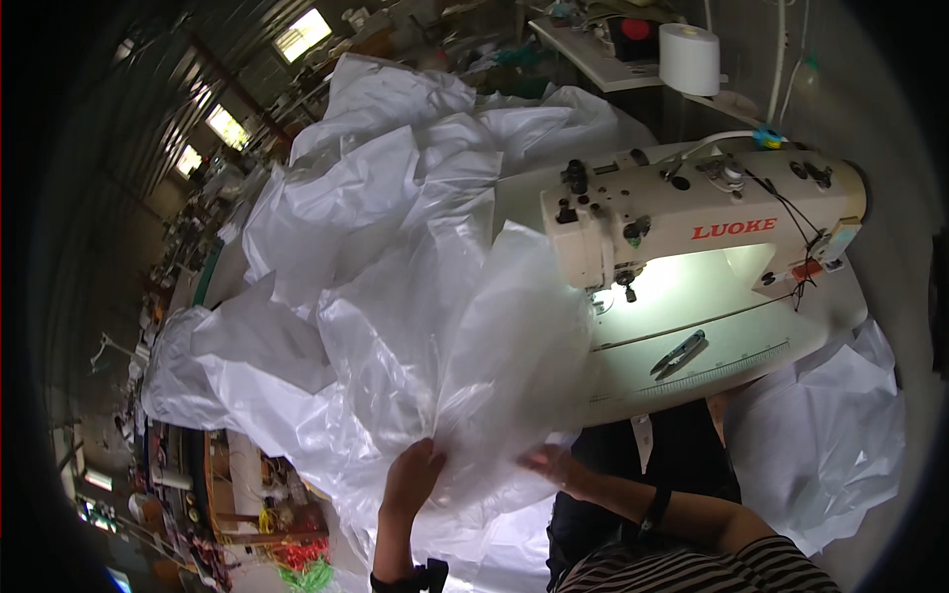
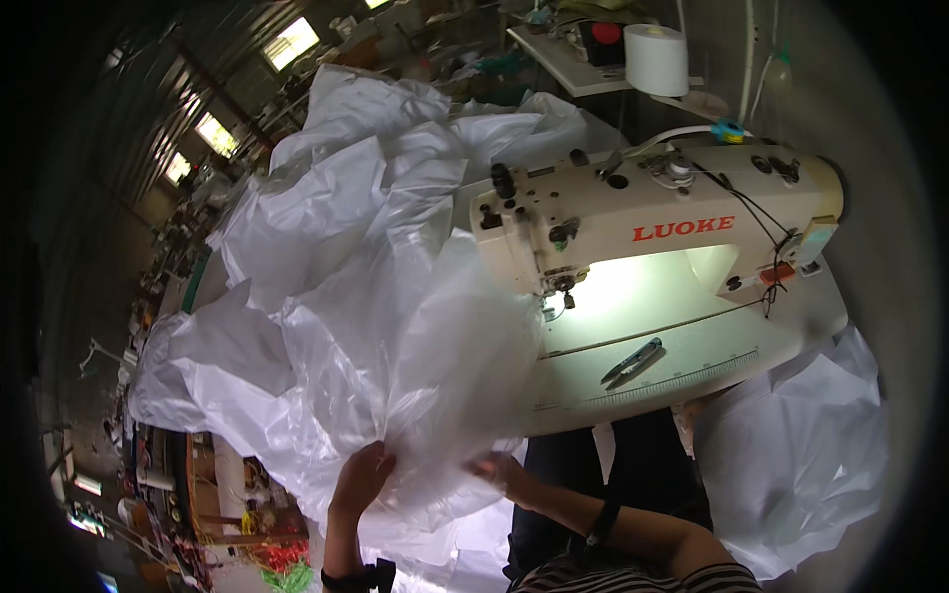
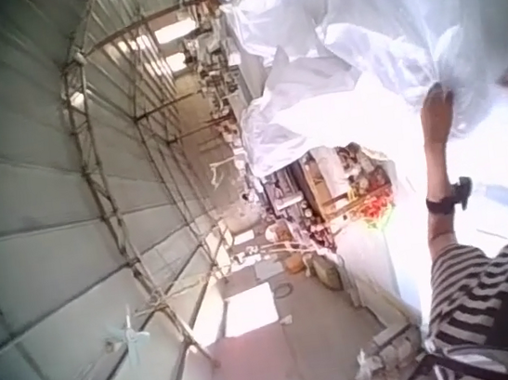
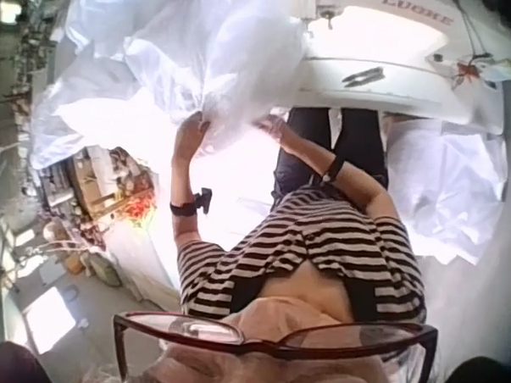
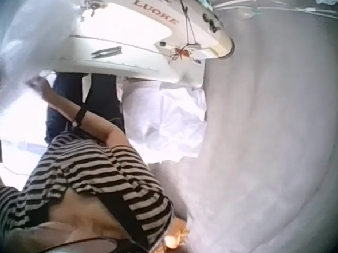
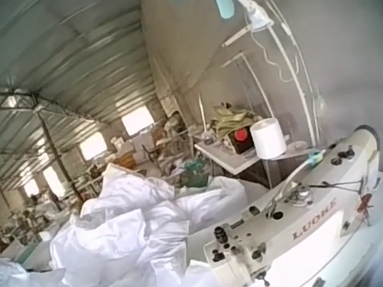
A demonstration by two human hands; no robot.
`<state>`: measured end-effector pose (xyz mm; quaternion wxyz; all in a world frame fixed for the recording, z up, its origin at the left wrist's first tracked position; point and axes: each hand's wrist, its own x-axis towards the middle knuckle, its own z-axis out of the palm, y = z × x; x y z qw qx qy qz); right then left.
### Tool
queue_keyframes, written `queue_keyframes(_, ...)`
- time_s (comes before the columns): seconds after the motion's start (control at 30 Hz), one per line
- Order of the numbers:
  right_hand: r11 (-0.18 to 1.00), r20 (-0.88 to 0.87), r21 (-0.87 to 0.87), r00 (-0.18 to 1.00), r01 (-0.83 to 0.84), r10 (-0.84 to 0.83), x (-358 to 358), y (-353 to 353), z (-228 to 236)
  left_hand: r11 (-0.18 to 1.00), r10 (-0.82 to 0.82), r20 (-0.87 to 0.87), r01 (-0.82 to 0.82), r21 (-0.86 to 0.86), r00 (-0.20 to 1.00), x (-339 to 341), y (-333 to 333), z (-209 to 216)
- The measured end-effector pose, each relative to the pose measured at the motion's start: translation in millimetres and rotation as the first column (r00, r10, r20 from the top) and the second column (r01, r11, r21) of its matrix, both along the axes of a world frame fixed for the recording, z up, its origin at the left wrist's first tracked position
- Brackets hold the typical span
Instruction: Sewing large white plastic sheets using an industrial sewing machine.
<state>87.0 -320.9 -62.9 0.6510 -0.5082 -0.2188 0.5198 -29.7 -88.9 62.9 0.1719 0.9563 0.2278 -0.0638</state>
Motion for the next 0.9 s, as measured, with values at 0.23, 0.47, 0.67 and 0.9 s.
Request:
queue_keyframes(0.23,1.0,0.184,-0.007,0.983,-0.007,0.009,-6.5,-28.2,1.8,0.836,-0.545,0.512,0.473,0.277,0.664,169.7,-49.4,96.2)
queue_keyframes(0.47,0.949,0.202,-0.183,0.934,-0.258,0.293,25.6,-110.7,62.9,0.797,-0.466,-0.032,0.436,0.418,0.884,195.8,-25.2,-0.8)
queue_keyframes(0.67,0.952,0.083,-0.296,0.991,-0.074,0.102,48.4,-215.2,95.9,0.918,-0.257,-0.022,0.252,0.307,0.966,96.5,-51.4,8.0)
queue_keyframes(0.9,0.854,0.987,0.133,-0.147,0.504,-0.067,129.5,-177.8,123.4,0.876,-0.437,0.418,0.271,0.4,0.797,117.1,-112.5,36.0)
